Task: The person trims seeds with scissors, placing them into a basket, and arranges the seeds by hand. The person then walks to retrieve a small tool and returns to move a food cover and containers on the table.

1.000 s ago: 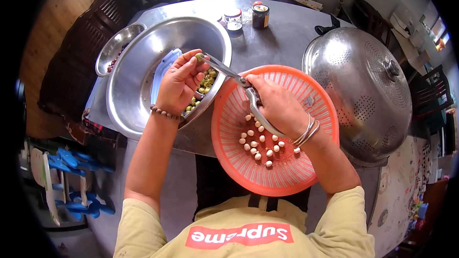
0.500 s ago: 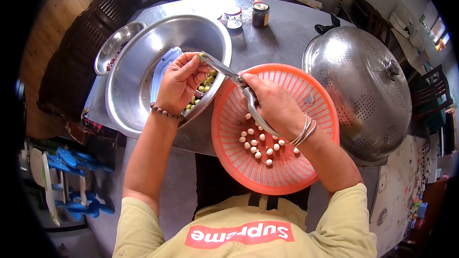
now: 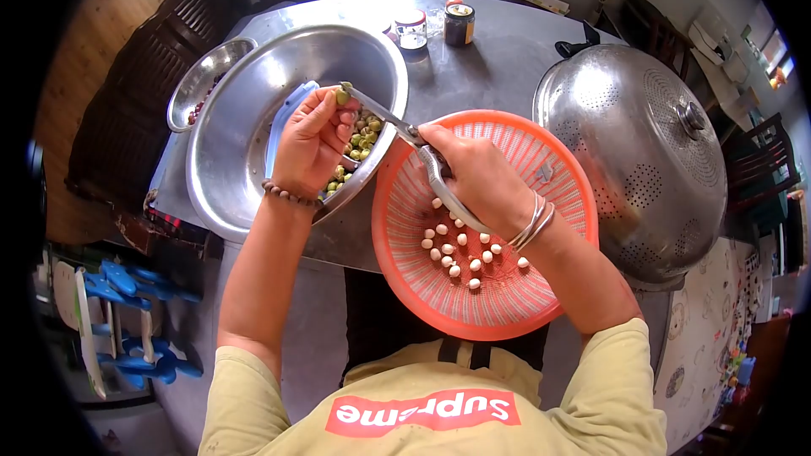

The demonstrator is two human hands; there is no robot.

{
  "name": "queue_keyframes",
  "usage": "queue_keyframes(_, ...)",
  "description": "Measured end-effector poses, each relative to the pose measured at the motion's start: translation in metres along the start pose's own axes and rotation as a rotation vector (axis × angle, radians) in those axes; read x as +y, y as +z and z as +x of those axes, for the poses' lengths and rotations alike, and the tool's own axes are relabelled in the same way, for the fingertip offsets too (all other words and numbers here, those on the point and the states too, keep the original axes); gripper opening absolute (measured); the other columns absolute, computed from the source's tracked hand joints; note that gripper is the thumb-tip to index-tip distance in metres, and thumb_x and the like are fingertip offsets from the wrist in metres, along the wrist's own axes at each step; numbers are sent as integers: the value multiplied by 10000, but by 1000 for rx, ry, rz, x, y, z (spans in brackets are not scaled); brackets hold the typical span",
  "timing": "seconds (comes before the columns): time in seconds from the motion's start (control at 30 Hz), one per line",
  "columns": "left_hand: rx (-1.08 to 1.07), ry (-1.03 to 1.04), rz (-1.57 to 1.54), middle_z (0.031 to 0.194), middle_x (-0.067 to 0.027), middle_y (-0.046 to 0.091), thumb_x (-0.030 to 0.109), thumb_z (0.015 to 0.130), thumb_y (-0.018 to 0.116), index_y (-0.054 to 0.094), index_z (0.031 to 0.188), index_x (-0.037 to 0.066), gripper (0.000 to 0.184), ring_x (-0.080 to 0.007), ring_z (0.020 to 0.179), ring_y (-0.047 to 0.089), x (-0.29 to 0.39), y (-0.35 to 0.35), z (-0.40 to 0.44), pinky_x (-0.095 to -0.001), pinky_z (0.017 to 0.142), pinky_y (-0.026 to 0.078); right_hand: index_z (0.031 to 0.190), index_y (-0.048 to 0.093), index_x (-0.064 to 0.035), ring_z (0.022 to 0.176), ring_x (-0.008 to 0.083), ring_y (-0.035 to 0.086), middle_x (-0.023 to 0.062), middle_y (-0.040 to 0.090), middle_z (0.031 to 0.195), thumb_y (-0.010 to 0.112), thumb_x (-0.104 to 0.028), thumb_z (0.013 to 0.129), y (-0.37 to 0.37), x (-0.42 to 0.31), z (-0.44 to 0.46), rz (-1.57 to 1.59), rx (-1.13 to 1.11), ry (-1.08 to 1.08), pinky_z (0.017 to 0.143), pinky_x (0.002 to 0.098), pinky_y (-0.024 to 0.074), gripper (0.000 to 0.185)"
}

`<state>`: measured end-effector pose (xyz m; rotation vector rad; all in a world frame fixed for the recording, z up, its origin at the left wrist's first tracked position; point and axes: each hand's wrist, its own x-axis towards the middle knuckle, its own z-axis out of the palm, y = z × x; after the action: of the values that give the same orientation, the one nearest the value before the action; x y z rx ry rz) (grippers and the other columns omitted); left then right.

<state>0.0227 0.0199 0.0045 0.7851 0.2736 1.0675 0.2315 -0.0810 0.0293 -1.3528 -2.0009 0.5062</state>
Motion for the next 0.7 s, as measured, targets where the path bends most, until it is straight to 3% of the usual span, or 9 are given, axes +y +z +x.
queue_keyframes(0.1,-13,20,-37,893,-117,643,97,913,517,570,964,18,107,-125,739,605,-1,2,2,-219,649,504,1111,536,1,755,366,608,229,602,780,601,-128,790,0,-2,2,11,30,-5,684,386,482,353)
queue_keyframes(0.17,-9,29,-55,900,-119,643,96,913,517,569,973,20,110,-128,748,605,-1,0,2,-220,656,504,1097,538,-1,635,246,607,149,593,684,618,-150,796,-1,-4,3,126,-47,84,598,318,469,345)
queue_keyframes(0.2,-34,26,-65,937,-119,628,90,915,510,562,1001,17,125,-131,771,595,-2,-2,2,-217,680,507,1097,538,-1,635,246,607,149,593,684,618,-150,796,-2,-4,4,126,-48,83,598,318,469,345)
queue_keyframes(0.27,-59,22,-76,974,-118,614,84,917,502,555,1029,13,143,-134,795,586,-2,-3,2,-214,704,510,1155,512,-3,665,10,438,-46,468,725,637,-146,832,-5,-5,4,421,-217,261,572,185,387,374)
queue_keyframes(0.37,-53,62,-57,1012,-131,605,50,908,504,549,1046,14,150,-147,850,593,-3,-2,2,-223,746,513,1170,492,10,673,14,421,-67,456,747,634,-145,834,-9,-13,5,696,-246,375,584,175,377,397)
queue_keyframes(0.5,-24,71,-105,1021,-131,603,22,889,524,553,1043,20,156,-166,886,602,-3,-4,3,-235,784,517,1170,489,16,652,14,414,-61,446,729,640,-160,833,-1,0,3,632,-236,335,578,169,371,409)
queue_keyframes(0.57,-1,73,-117,1005,-123,607,22,886,532,555,1037,23,153,-170,887,605,-4,-7,3,-237,788,517,1110,511,-26,589,113,524,57,529,636,633,-227,814,0,-1,2,414,-140,190,578,258,440,378)
queue_keyframes(0.7,0,84,-116,944,-90,612,27,883,540,561,1006,23,125,-165,866,609,-6,-9,4,-230,770,519,1141,495,-22,630,197,587,114,569,676,629,-247,812,-1,-3,2,226,-161,173,620,295,464,420)
